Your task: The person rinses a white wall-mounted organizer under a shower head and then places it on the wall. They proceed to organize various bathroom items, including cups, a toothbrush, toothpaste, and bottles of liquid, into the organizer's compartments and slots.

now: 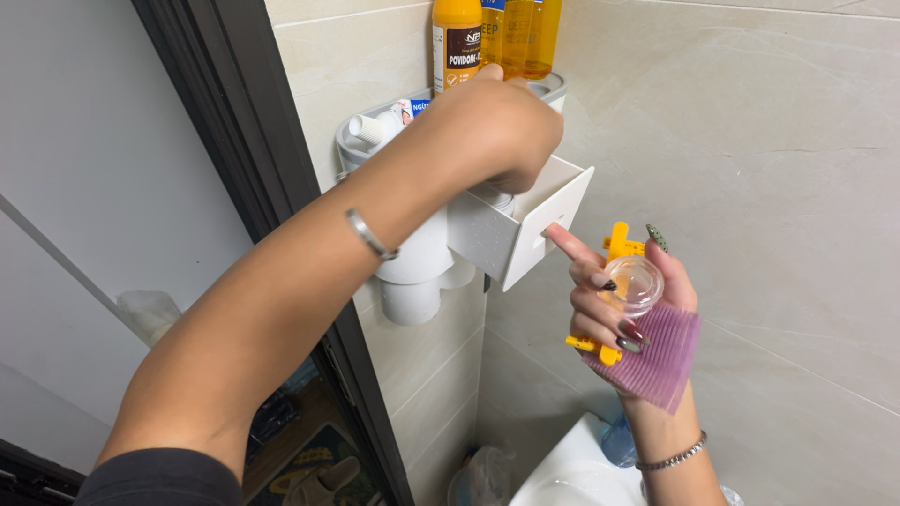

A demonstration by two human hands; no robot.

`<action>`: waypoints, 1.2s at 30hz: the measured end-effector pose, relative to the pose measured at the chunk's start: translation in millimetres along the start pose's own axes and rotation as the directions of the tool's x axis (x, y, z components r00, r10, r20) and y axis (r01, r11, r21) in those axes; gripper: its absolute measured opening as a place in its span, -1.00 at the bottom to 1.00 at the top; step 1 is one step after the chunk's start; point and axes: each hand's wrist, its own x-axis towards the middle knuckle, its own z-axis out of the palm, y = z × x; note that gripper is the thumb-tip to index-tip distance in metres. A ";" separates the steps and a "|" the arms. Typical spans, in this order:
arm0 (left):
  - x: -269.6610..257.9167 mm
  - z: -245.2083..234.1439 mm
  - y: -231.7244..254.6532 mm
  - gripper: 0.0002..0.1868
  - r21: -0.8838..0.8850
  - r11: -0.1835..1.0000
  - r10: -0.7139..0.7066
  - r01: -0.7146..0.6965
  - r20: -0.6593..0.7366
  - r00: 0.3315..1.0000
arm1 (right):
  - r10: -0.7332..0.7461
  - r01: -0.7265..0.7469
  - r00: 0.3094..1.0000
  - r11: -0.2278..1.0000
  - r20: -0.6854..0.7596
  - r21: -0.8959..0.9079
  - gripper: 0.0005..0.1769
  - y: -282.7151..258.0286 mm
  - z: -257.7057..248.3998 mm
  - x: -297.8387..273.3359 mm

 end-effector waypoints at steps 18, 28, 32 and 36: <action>-122.2 104.7 144.1 -0.55 -0.667 0.669 -0.198 -0.328 -0.585 0.786 | -0.279 0.063 0.958 0.413 -0.060 -0.909 -0.05 12.3 -7.6 -69.1; -62.3 15.7 14.6 -0.57 -0.278 0.938 -0.058 -0.208 -0.716 0.696 | -0.386 -0.056 0.838 0.641 -0.385 -0.765 -0.42 11.1 0.8 -58.3; -19.6 17.8 -9.6 -0.59 -0.201 0.967 0.043 -0.158 -0.482 0.875 | -0.370 -0.073 0.836 0.658 -0.406 -0.749 -0.42 7.8 -2.2 -55.7; 1.2 33.7 -12.2 -0.58 -0.284 0.926 0.105 -0.248 -0.437 0.893 | -0.379 -0.026 0.827 0.713 -0.415 -0.701 -0.39 3.6 -3.1 -53.3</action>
